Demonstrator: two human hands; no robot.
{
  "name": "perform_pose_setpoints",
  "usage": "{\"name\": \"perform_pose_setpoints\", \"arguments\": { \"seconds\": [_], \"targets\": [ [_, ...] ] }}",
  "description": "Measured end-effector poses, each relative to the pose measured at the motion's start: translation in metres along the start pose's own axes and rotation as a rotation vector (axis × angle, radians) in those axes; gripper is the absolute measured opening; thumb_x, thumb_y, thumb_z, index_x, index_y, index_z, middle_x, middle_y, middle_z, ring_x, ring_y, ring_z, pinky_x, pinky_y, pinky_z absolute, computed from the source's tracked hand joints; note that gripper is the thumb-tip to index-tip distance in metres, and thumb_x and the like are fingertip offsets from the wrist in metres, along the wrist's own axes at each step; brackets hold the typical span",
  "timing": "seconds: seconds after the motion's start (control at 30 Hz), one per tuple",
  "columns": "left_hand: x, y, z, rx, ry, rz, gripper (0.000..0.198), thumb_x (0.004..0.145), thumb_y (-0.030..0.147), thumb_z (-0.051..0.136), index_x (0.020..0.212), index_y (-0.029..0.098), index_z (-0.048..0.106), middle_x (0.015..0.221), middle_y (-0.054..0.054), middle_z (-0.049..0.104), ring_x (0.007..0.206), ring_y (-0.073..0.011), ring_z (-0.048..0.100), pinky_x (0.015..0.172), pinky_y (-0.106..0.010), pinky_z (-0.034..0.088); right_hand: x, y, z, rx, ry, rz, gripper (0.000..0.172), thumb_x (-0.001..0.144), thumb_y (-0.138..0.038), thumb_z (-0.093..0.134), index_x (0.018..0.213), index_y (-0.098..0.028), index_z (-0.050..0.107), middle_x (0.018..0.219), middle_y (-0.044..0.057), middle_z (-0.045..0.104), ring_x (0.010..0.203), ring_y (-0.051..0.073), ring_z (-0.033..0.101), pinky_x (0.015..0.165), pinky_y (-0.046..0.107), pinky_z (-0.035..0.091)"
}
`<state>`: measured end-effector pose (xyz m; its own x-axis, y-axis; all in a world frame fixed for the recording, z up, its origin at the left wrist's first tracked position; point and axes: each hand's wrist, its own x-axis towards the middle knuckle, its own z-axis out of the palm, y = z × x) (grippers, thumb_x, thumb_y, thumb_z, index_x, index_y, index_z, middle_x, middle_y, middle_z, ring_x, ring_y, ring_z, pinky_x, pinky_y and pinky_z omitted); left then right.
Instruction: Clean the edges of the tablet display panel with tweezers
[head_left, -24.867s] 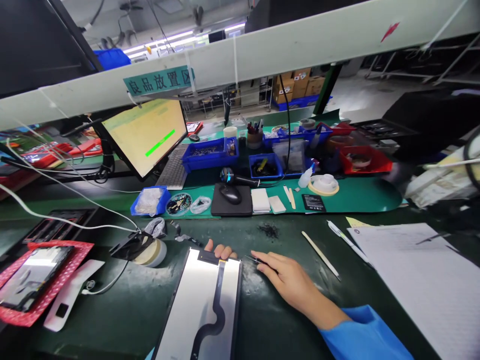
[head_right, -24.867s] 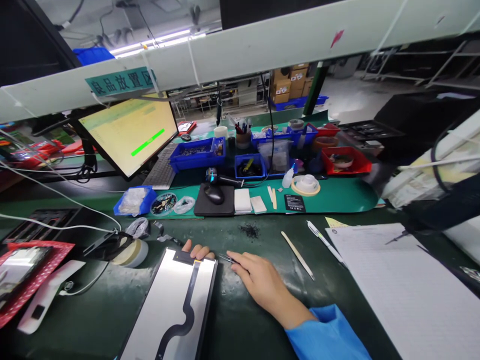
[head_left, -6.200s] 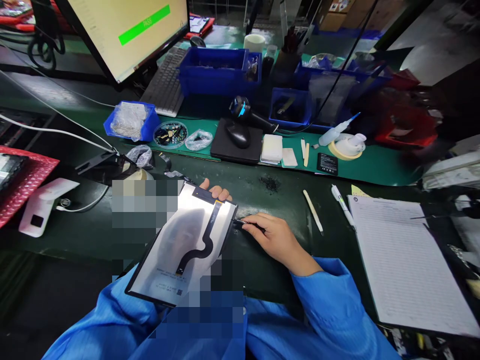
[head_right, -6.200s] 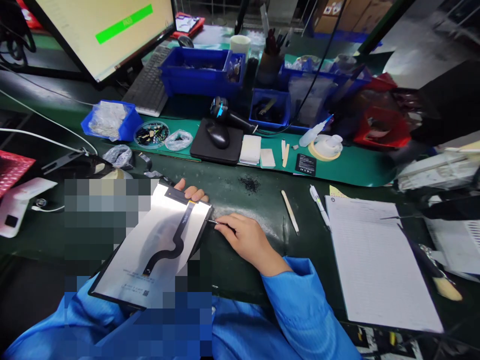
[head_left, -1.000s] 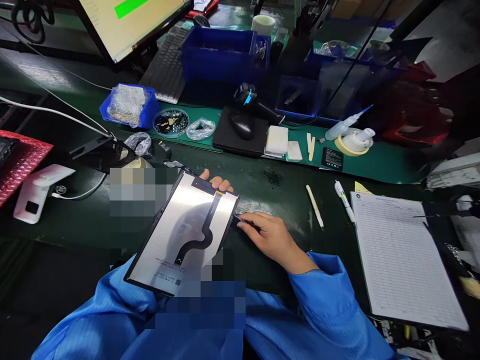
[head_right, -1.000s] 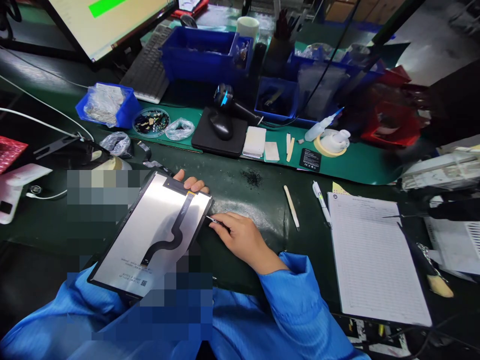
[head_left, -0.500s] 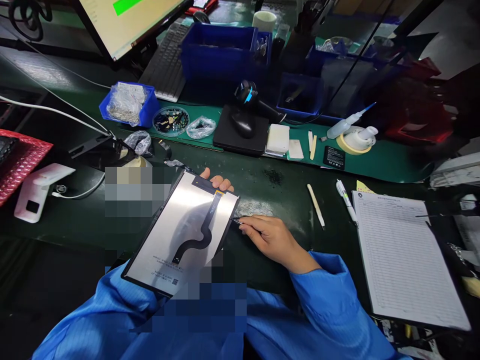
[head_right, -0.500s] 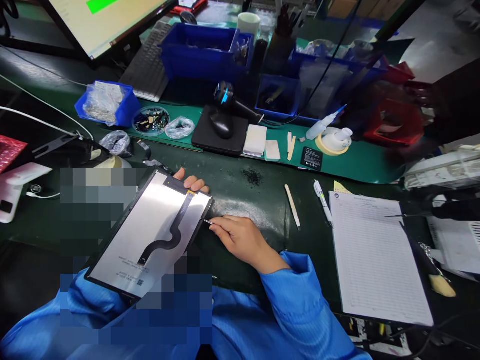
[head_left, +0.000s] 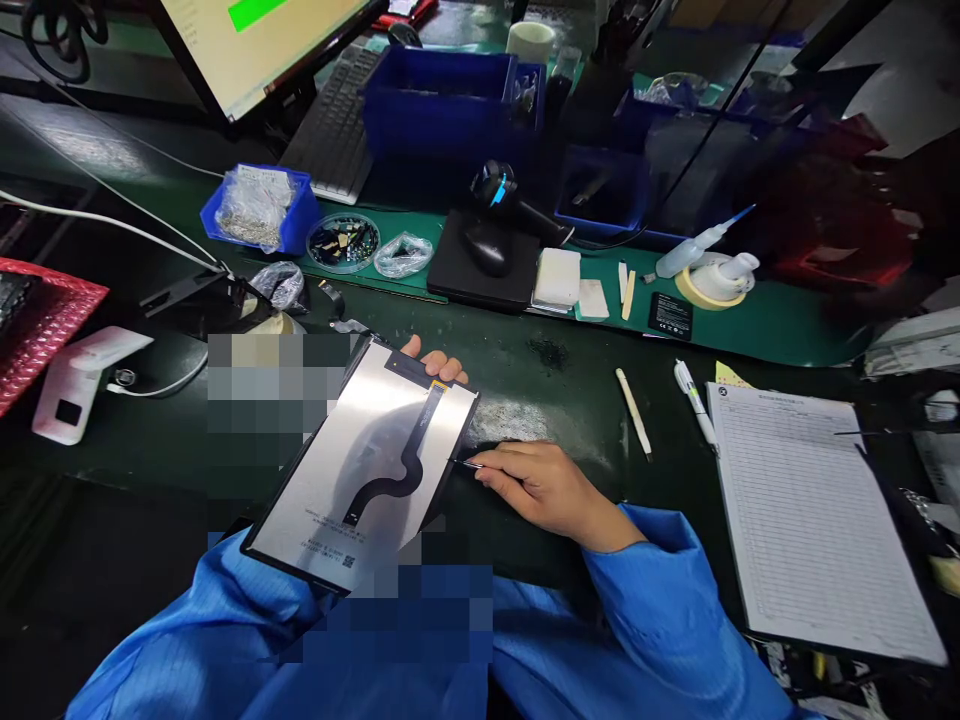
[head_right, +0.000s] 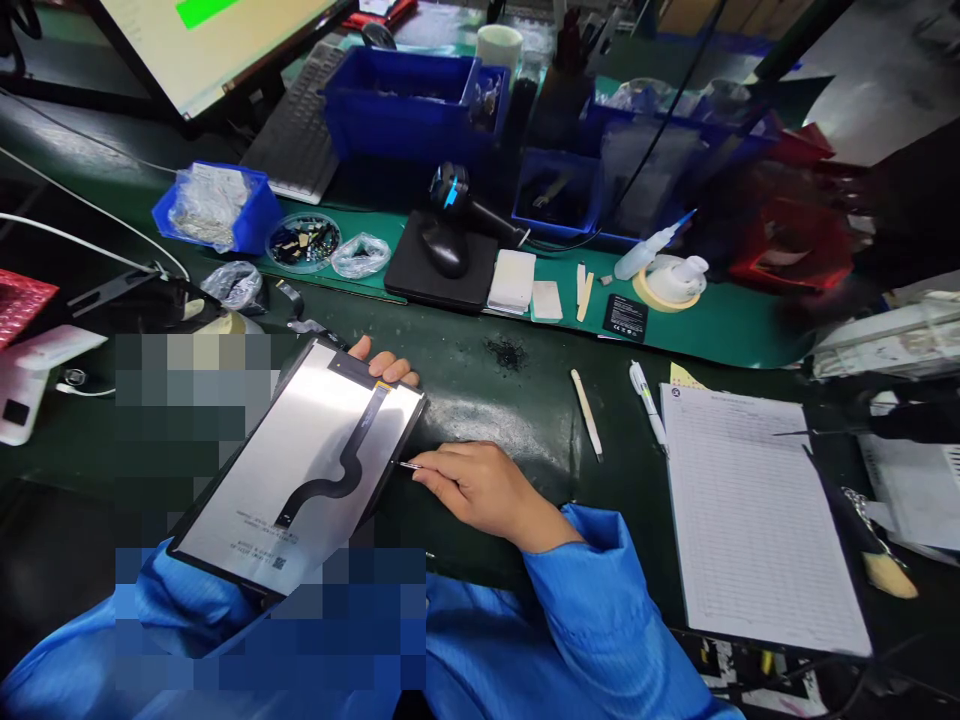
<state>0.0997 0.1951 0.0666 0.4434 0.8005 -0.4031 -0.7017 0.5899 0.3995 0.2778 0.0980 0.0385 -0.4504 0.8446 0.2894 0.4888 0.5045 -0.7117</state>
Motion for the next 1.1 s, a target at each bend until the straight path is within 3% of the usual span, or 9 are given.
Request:
{"name": "perform_pose_setpoints", "arguments": {
  "seconds": [0.2,0.33,0.5,0.7,0.93,1.1],
  "targets": [
    [-0.004,-0.005,0.004,-0.089,-0.058,0.085,0.044,0.107,0.032,0.034,0.068,0.018,0.050,0.070,0.001,0.049,0.063,-0.0083,0.052,0.065,-0.023,0.045,0.000,-0.003,0.001,0.050,-0.021,-0.024,0.021,0.104,-0.024,0.055,0.109,-0.018,0.075,0.088,0.004,0.079,0.072,0.016,0.072,0.064,0.026,0.056],
    [-0.003,-0.005,-0.001,-0.117,-0.127,0.077,0.040,0.105,0.032,0.039,0.071,0.017,0.053,0.072,0.001,0.051,0.066,-0.0081,0.055,0.066,-0.022,0.048,0.000,0.000,0.002,-0.002,0.030,0.058,0.022,0.104,-0.026,0.055,0.110,-0.020,0.074,0.093,0.005,0.080,0.074,0.017,0.075,0.067,0.027,0.057],
    [0.006,-0.004,-0.015,-0.156,-0.222,0.032,0.039,0.105,0.033,0.039,0.073,0.018,0.055,0.072,0.001,0.053,0.067,-0.0086,0.058,0.067,-0.023,0.051,0.002,0.006,0.004,-0.042,0.102,0.241,0.019,0.104,-0.028,0.056,0.110,-0.024,0.073,0.096,0.003,0.080,0.083,0.019,0.076,0.073,0.029,0.057],
    [0.019,-0.003,-0.030,-0.162,-0.222,-0.114,0.049,0.107,0.044,0.033,0.069,0.018,0.050,0.071,-0.001,0.051,0.068,-0.0102,0.055,0.071,-0.026,0.051,0.003,0.006,0.004,0.001,0.128,0.285,0.016,0.101,-0.029,0.060,0.107,-0.024,0.074,0.093,0.003,0.076,0.082,0.019,0.071,0.073,0.030,0.055],
    [0.019,-0.007,-0.033,-0.144,-0.349,0.072,0.040,0.106,0.035,0.038,0.071,0.019,0.051,0.075,-0.001,0.055,0.070,-0.0118,0.058,0.070,-0.028,0.050,0.002,0.006,0.004,-0.045,0.124,0.241,0.017,0.101,-0.026,0.059,0.108,-0.022,0.075,0.093,0.005,0.078,0.081,0.020,0.073,0.073,0.031,0.056],
    [0.024,-0.007,-0.039,-0.151,-0.316,0.018,0.042,0.106,0.038,0.037,0.072,0.019,0.049,0.074,-0.001,0.054,0.071,-0.0115,0.057,0.072,-0.028,0.049,0.002,0.006,0.004,-0.025,0.074,0.280,0.021,0.102,-0.027,0.056,0.112,-0.024,0.074,0.093,0.003,0.080,0.082,0.020,0.075,0.074,0.032,0.057]
  ]
}}
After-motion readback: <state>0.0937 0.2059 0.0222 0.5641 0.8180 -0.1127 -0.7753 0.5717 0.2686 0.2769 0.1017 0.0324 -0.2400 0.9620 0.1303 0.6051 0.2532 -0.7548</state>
